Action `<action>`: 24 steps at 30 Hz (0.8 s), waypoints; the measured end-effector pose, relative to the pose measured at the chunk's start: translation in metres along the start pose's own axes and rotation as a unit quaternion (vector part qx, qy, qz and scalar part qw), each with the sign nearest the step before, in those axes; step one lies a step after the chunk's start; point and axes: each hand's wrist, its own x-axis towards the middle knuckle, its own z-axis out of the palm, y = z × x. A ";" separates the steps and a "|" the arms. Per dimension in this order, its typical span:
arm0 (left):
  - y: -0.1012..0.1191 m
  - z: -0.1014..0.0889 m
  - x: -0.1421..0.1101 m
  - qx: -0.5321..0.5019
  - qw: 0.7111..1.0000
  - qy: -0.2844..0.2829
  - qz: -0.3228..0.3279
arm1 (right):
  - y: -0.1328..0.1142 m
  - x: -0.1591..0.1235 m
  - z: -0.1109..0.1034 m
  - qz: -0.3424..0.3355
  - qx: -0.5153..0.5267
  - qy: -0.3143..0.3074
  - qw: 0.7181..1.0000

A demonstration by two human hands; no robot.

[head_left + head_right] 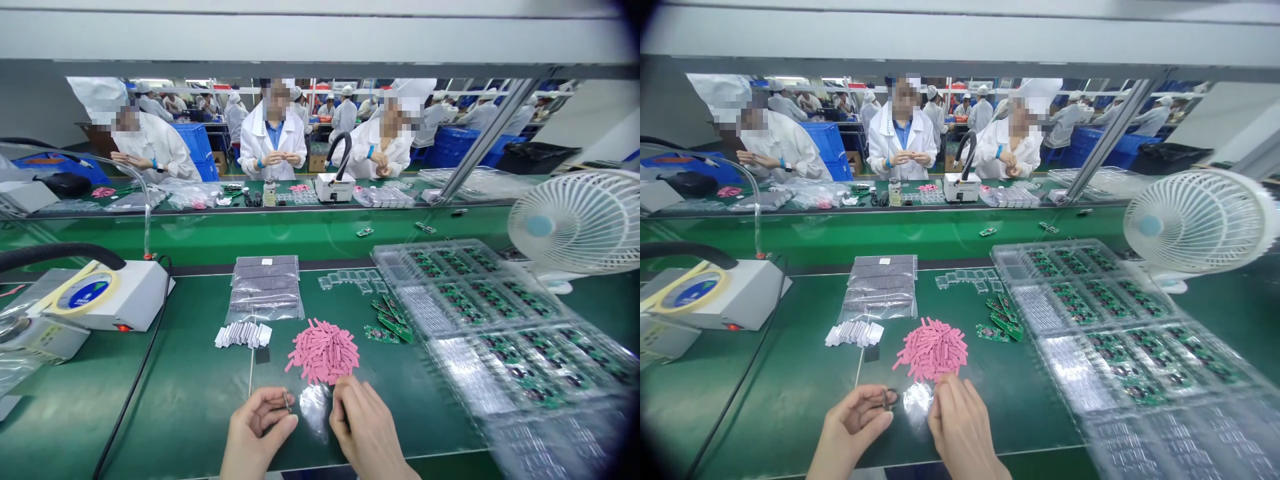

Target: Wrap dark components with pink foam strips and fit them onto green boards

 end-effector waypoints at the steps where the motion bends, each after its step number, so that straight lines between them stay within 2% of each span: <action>1: 0.001 0.003 -0.002 -0.013 1.000 -0.004 -0.006 | -0.004 -0.001 0.004 -0.023 -0.010 -0.001 1.000; 5: -0.002 0.009 -0.005 -0.050 0.998 -0.030 -0.032 | -0.014 -0.010 0.014 -0.070 0.015 -0.046 0.996; 10: -0.004 0.007 -0.005 -0.048 0.998 -0.029 -0.030 | -0.010 -0.013 0.001 -0.037 0.061 -0.130 0.989; 13: -0.001 0.008 -0.005 -0.047 0.998 -0.030 -0.031 | -0.005 -0.014 -0.007 -0.044 0.027 -0.144 0.988; 17: 0.002 0.016 -0.006 -0.045 0.997 -0.047 -0.031 | -0.001 -0.018 -0.012 -0.026 0.028 -0.125 0.991; 19: 0.002 0.022 -0.008 -0.045 0.996 -0.063 -0.033 | -0.003 -0.014 -0.015 -0.006 0.065 -0.134 0.989; 21: 0.001 0.028 -0.010 -0.054 0.994 -0.089 -0.036 | -0.007 -0.007 -0.020 0.013 0.137 -0.171 0.976; 24: 0.003 0.034 -0.012 -0.063 0.990 -0.121 -0.043 | -0.013 0.004 -0.024 0.068 0.276 -0.218 0.934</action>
